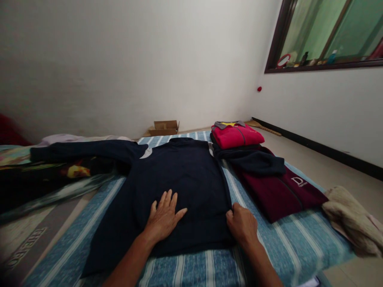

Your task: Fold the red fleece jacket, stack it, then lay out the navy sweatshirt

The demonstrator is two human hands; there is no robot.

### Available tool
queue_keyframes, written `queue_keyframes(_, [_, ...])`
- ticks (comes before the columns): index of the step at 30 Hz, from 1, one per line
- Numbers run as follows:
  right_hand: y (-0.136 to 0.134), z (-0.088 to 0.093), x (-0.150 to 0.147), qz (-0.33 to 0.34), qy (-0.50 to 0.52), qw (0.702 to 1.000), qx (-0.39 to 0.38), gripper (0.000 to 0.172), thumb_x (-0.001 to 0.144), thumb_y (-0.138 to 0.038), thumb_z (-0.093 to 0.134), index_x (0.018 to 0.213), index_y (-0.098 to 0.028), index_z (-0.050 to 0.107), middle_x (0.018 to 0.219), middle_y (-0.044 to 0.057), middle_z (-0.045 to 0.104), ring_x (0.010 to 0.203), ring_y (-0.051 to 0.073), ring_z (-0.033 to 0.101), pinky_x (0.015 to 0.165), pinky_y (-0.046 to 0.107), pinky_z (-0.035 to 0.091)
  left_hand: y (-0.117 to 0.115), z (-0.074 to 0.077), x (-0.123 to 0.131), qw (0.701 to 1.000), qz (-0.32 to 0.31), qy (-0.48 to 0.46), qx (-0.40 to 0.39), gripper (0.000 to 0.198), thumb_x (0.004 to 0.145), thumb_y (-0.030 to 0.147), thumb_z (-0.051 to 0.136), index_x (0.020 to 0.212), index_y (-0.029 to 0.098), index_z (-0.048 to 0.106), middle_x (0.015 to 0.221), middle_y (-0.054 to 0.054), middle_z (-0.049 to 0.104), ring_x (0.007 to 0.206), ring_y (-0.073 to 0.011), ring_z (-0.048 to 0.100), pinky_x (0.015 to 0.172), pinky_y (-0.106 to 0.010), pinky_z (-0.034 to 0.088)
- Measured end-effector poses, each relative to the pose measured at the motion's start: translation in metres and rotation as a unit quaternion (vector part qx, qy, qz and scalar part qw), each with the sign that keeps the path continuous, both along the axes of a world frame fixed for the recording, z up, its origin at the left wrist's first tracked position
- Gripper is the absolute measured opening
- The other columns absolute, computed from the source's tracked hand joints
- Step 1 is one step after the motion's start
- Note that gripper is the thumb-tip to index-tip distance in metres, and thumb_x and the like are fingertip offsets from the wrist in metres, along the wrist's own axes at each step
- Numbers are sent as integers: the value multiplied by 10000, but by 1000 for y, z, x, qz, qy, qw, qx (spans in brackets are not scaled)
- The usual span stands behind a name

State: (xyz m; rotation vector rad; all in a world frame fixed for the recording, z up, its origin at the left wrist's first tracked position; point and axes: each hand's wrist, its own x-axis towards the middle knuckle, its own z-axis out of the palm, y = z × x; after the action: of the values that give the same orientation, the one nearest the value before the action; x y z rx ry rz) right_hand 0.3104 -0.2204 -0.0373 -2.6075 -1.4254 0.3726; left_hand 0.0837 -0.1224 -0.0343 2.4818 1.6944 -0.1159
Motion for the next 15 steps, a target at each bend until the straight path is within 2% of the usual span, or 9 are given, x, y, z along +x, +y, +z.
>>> queue_keyframes(15, [5,19,-8,-47,-14,999,-7,335,848,-332,367,986,-136,601,961,156,664,929,272,622,734,340,436,6,1,6,1000,-13,19,19,753,846,589,203,1412,96,262,1495,-149,163,1377,-307,102,1043,-547,177])
